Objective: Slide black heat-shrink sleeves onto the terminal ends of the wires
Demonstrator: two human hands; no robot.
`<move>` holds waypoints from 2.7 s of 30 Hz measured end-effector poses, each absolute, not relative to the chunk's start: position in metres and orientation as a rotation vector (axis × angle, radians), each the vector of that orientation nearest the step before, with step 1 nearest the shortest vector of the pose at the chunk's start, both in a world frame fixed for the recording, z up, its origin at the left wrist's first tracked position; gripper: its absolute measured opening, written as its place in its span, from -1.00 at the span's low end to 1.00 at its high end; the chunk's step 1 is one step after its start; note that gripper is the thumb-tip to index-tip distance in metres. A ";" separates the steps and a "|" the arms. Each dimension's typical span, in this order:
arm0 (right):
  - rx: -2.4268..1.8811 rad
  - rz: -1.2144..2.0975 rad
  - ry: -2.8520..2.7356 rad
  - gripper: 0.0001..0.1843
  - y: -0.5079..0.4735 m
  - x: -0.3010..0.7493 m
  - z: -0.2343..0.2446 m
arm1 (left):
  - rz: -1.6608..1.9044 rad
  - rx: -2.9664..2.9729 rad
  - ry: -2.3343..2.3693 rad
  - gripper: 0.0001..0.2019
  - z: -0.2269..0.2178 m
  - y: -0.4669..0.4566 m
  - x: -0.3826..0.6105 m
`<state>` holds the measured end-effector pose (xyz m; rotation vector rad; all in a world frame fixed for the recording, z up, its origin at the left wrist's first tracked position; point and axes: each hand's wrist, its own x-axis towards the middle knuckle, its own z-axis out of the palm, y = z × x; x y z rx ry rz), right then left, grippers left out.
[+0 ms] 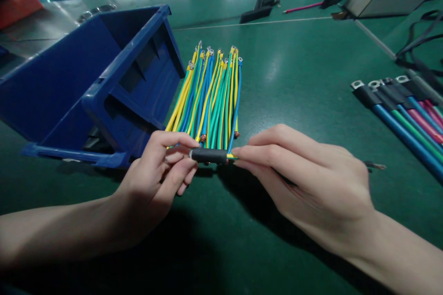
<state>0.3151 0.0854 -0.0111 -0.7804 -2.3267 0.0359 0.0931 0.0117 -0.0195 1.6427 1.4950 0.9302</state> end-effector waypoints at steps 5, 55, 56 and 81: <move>-0.671 0.014 -2.396 -0.84 0.089 0.318 -0.007 | 0.978 1.598 1.434 -0.73 -0.022 0.012 0.093; -0.739 -0.054 -2.402 -0.92 0.089 0.318 -0.008 | 0.899 1.689 1.415 -0.84 -0.018 0.014 0.092; -0.734 -0.051 -2.401 -0.92 0.089 0.319 -0.009 | 0.901 1.664 1.419 -0.84 -0.018 0.014 0.093; -0.649 -0.024 -2.473 -0.96 0.089 0.320 -0.009 | 0.812 1.739 1.383 -0.87 -0.010 0.020 0.089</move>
